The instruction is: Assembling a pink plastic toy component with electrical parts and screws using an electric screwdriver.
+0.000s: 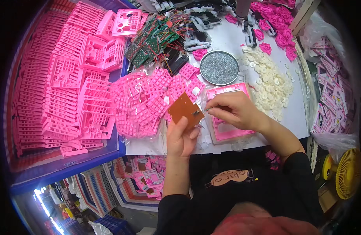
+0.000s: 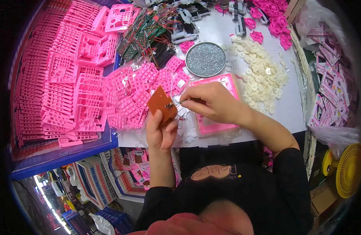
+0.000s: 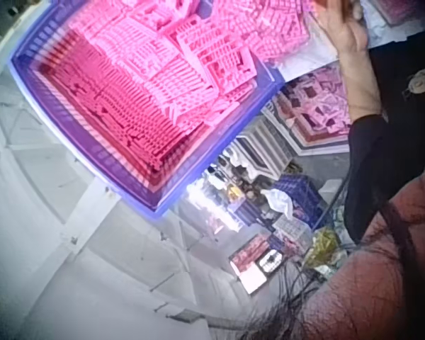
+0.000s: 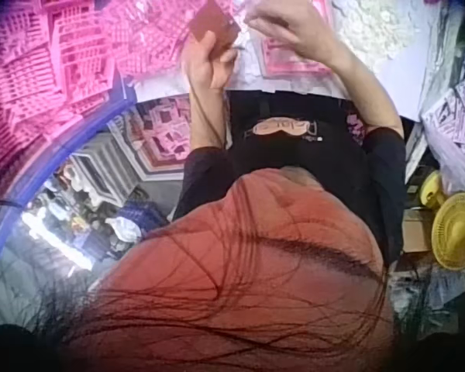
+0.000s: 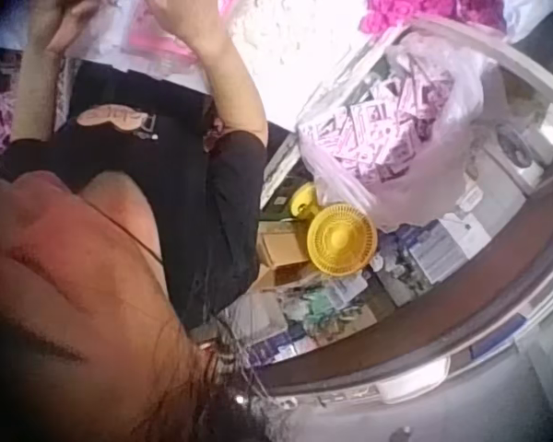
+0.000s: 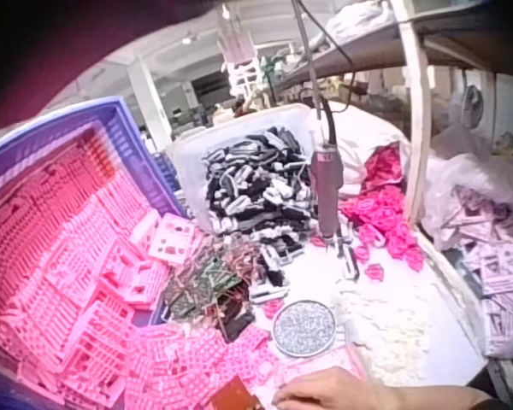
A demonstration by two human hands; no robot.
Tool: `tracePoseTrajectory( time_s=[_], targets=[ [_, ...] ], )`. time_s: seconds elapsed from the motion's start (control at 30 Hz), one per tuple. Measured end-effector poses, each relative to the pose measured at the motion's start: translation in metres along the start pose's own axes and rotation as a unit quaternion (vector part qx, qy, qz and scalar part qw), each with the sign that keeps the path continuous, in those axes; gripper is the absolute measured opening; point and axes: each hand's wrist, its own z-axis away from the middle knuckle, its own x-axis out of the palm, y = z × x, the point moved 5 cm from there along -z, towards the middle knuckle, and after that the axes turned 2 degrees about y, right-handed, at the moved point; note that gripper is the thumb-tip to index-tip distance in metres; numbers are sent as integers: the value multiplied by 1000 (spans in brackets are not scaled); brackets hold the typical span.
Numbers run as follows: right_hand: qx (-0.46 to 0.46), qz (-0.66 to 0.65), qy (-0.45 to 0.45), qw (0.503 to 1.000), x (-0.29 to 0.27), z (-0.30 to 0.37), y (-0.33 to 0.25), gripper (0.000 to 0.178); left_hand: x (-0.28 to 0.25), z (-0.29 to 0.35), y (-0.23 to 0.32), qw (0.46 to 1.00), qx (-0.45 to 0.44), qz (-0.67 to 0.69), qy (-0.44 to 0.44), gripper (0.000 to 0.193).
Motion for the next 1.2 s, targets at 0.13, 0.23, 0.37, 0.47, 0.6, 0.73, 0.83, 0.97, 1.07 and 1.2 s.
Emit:
tracePoseTrajectory(
  time_s=[0.13,0.23,0.37,0.47,0.6,0.73,0.83,0.97,1.07,1.2],
  targets=[
    [96,-92,81,988,-6,6,5,16,-11,-1,-4,997,29,-63,-41,40],
    [46,2,-24,999,4,0,2,23,4,0,-2,986,101,-107,-74,41],
    [71,-14,-140,988,17,4,3,33,11,1,3,979,150,-85,-106,35],
    [182,-194,-106,958,5,8,9,35,1,1,4,982,132,-70,-119,31],
    [159,-259,-22,953,6,1,11,29,13,-1,-3,967,137,-189,-101,28],
    [184,-162,53,968,-8,12,11,19,30,5,-6,952,112,-274,-78,28],
    [270,-194,89,939,-18,49,4,21,26,14,-9,944,103,-307,-62,31],
    [451,-233,-58,859,-44,132,6,27,20,28,-24,925,70,-355,-114,46],
    [315,126,-43,940,-96,162,-5,47,22,30,-30,906,-12,-389,-168,63],
    [79,260,-120,955,-100,138,-35,68,51,31,-46,888,-128,-368,-244,65]
  ],
)
